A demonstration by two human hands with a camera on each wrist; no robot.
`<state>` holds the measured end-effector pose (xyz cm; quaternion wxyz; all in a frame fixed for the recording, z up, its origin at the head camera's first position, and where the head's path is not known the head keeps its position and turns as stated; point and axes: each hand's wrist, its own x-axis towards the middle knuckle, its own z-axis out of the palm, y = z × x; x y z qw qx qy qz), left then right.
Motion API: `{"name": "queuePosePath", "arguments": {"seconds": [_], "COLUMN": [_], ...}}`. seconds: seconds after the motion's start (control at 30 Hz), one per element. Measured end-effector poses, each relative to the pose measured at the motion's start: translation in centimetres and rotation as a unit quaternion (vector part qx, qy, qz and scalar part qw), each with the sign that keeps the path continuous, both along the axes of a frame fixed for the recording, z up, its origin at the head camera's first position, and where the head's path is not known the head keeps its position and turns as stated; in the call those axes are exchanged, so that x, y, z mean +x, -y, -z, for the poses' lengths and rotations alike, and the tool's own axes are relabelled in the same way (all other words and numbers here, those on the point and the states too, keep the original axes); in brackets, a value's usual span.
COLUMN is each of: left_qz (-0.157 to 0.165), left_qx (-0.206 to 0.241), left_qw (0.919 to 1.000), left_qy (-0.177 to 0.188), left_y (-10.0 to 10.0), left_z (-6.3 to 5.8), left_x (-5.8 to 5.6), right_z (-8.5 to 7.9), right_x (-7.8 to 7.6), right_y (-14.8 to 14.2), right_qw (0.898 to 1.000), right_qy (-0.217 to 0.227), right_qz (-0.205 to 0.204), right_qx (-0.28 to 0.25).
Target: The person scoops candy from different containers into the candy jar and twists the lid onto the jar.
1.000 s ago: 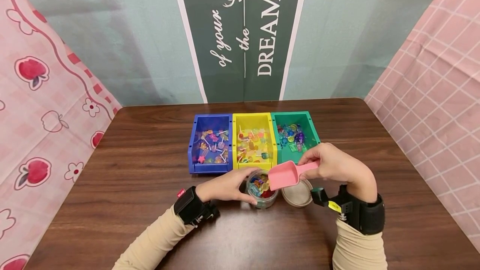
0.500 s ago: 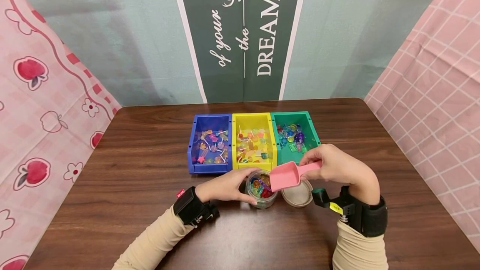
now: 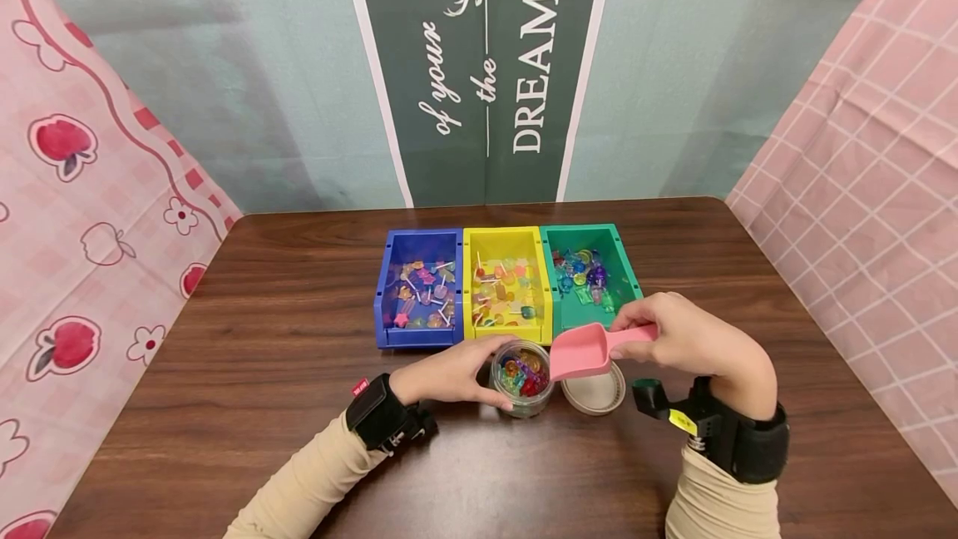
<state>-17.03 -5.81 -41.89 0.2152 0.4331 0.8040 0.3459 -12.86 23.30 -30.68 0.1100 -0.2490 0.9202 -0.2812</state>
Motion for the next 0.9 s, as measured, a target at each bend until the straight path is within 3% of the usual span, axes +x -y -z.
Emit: {"name": "queuePosePath", "arguments": {"seconds": [0.9], "left_qz": [-0.007], "left_qx": [-0.021], "left_qw": [0.9997], "left_qy": [-0.007], "left_y": [0.0], "left_z": [0.1], "left_x": [0.0], "right_z": [-0.7], "right_x": [0.9], "right_y": [-1.4], "right_qw": [0.995], "right_qy": [0.017], "right_qz": [0.101], "right_qx": [0.021]}}
